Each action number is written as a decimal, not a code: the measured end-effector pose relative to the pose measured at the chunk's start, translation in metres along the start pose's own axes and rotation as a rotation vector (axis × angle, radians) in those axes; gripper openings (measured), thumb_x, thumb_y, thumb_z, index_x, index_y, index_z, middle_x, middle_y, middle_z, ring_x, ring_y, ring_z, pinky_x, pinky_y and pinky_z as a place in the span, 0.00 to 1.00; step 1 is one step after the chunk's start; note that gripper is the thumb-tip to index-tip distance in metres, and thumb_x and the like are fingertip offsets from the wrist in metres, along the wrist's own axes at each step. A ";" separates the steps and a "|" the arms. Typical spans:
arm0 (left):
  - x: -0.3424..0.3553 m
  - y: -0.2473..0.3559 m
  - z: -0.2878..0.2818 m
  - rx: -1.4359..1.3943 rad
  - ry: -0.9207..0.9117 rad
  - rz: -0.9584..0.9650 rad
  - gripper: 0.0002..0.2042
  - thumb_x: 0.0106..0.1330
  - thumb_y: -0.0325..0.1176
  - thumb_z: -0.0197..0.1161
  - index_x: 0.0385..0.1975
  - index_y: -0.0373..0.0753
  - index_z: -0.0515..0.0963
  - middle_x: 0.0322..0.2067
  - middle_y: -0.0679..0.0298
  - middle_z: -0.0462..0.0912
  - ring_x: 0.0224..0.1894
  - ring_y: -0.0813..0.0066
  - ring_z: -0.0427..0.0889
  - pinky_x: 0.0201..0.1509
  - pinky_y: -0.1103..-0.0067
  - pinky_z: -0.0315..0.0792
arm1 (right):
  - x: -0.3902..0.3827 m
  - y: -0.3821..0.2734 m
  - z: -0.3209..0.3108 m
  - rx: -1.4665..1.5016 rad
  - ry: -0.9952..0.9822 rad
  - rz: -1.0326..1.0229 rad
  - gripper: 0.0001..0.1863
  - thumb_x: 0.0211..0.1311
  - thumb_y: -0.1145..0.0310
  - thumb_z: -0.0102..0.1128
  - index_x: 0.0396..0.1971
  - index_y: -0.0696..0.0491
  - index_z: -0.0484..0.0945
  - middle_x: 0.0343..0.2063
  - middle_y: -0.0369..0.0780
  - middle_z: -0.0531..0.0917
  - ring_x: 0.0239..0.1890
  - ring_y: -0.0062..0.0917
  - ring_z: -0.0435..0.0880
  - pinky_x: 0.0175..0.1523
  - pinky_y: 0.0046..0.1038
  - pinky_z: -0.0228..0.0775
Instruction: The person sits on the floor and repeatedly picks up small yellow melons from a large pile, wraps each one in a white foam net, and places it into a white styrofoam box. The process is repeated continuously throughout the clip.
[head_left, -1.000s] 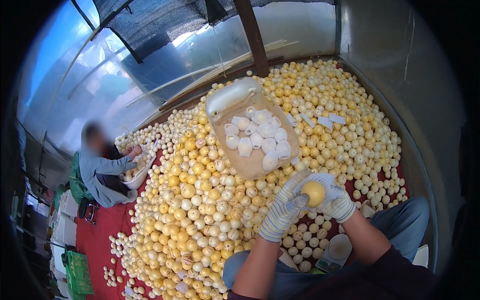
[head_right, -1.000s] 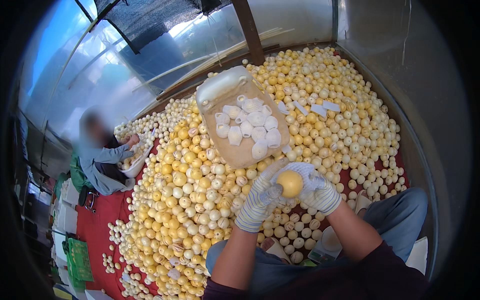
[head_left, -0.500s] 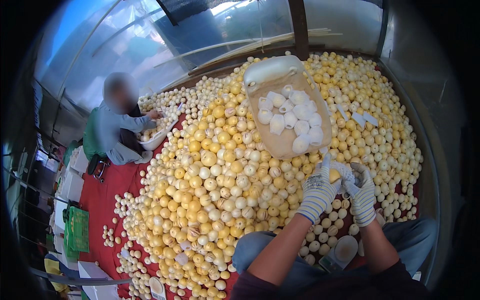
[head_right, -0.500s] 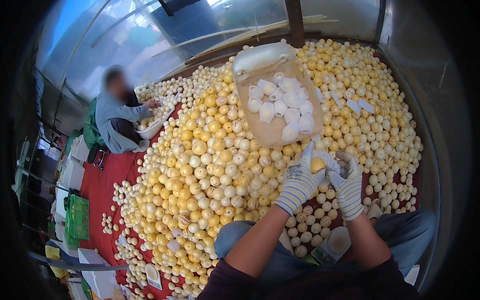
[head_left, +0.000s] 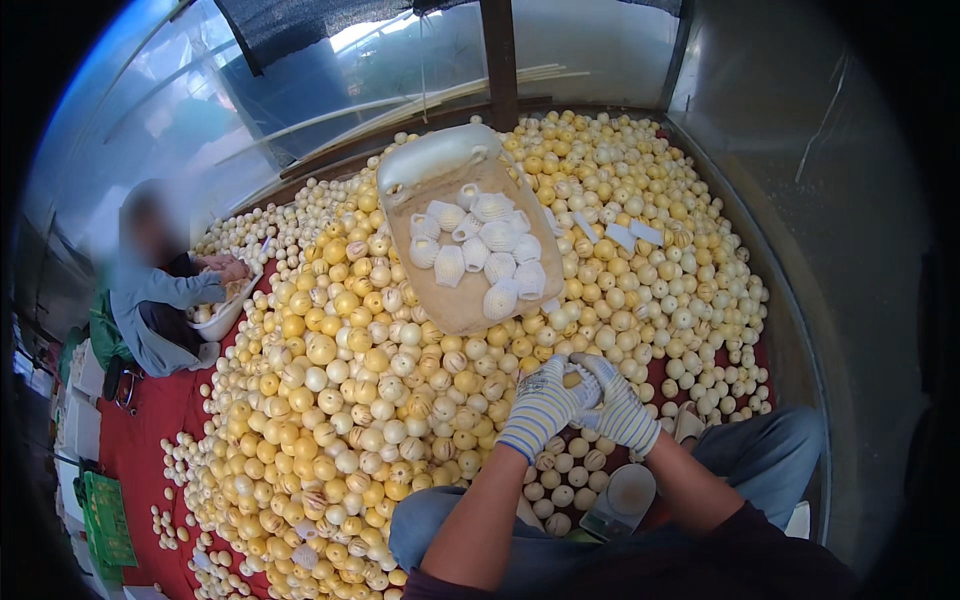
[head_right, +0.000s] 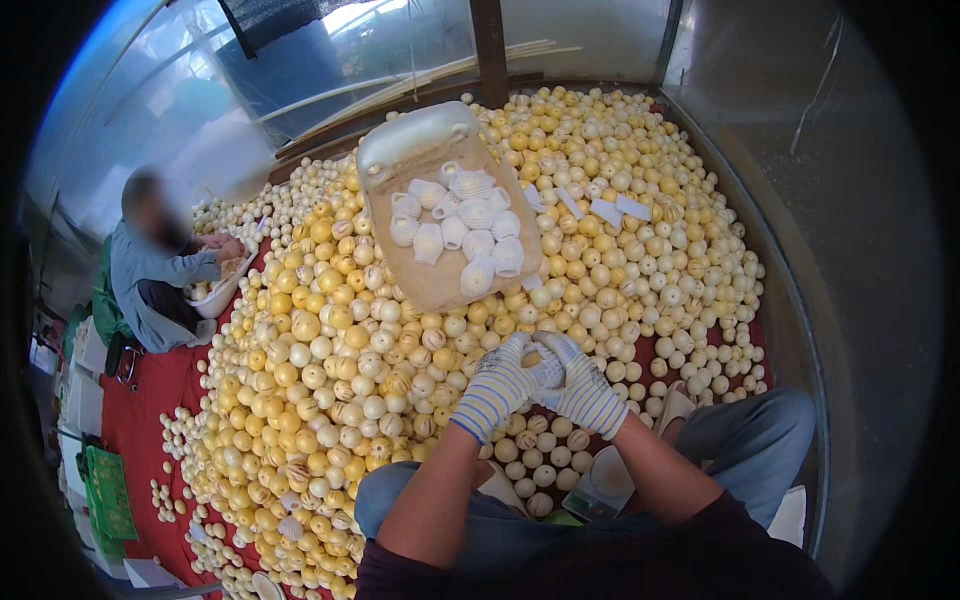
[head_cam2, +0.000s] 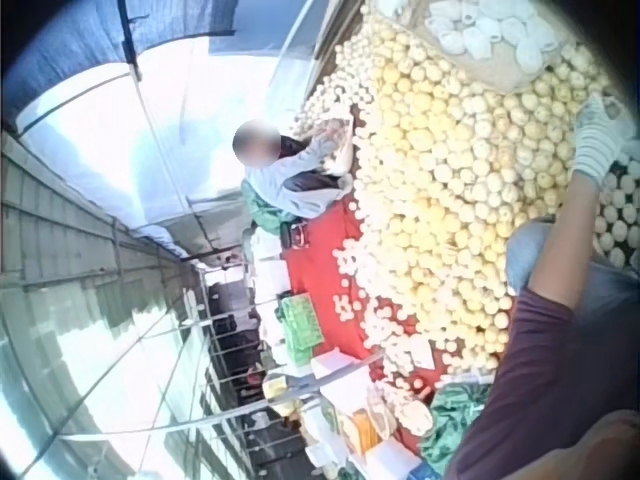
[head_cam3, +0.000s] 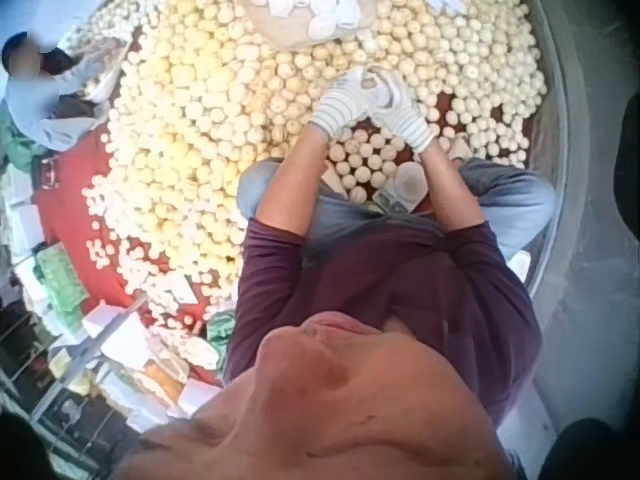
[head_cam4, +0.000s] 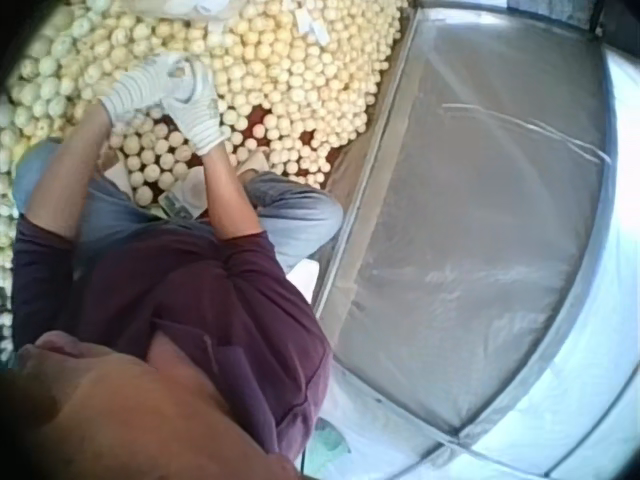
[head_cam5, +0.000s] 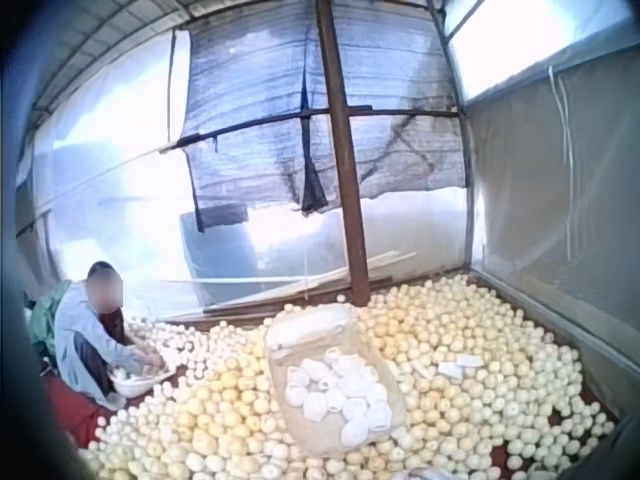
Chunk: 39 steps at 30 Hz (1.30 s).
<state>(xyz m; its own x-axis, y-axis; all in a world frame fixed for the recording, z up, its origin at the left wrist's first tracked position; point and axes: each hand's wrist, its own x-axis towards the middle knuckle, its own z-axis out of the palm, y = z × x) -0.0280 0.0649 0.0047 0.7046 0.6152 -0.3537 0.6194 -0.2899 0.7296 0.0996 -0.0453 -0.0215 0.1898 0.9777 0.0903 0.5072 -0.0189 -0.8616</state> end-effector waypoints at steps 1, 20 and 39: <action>0.001 -0.007 0.004 -0.097 0.059 0.032 0.32 0.60 0.46 0.65 0.61 0.34 0.67 0.50 0.48 0.79 0.51 0.59 0.81 0.56 0.70 0.73 | -0.001 0.004 0.001 0.057 0.025 0.034 0.42 0.50 0.59 0.74 0.63 0.55 0.63 0.55 0.44 0.73 0.58 0.31 0.73 0.62 0.31 0.66; -0.010 0.011 0.000 0.418 -0.114 0.103 0.29 0.65 0.48 0.58 0.63 0.38 0.67 0.61 0.49 0.70 0.63 0.56 0.70 0.67 0.68 0.63 | -0.087 0.228 0.046 1.026 0.065 0.918 0.23 0.55 0.66 0.66 0.51 0.55 0.74 0.45 0.41 0.80 0.46 0.30 0.80 0.49 0.35 0.75; 0.006 0.001 0.017 0.196 -0.023 0.117 0.25 0.61 0.40 0.65 0.56 0.36 0.71 0.42 0.53 0.84 0.42 0.62 0.83 0.48 0.71 0.77 | -0.019 0.071 0.008 1.137 -0.080 0.168 0.37 0.62 0.55 0.63 0.66 0.55 0.58 0.58 0.41 0.72 0.61 0.26 0.71 0.67 0.31 0.61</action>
<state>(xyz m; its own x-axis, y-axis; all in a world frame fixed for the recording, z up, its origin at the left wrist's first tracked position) -0.0172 0.0564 -0.0066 0.7817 0.5531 -0.2880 0.5869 -0.4965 0.6395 0.1252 -0.0636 -0.0880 0.1083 0.9919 -0.0656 -0.5786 0.0092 -0.8155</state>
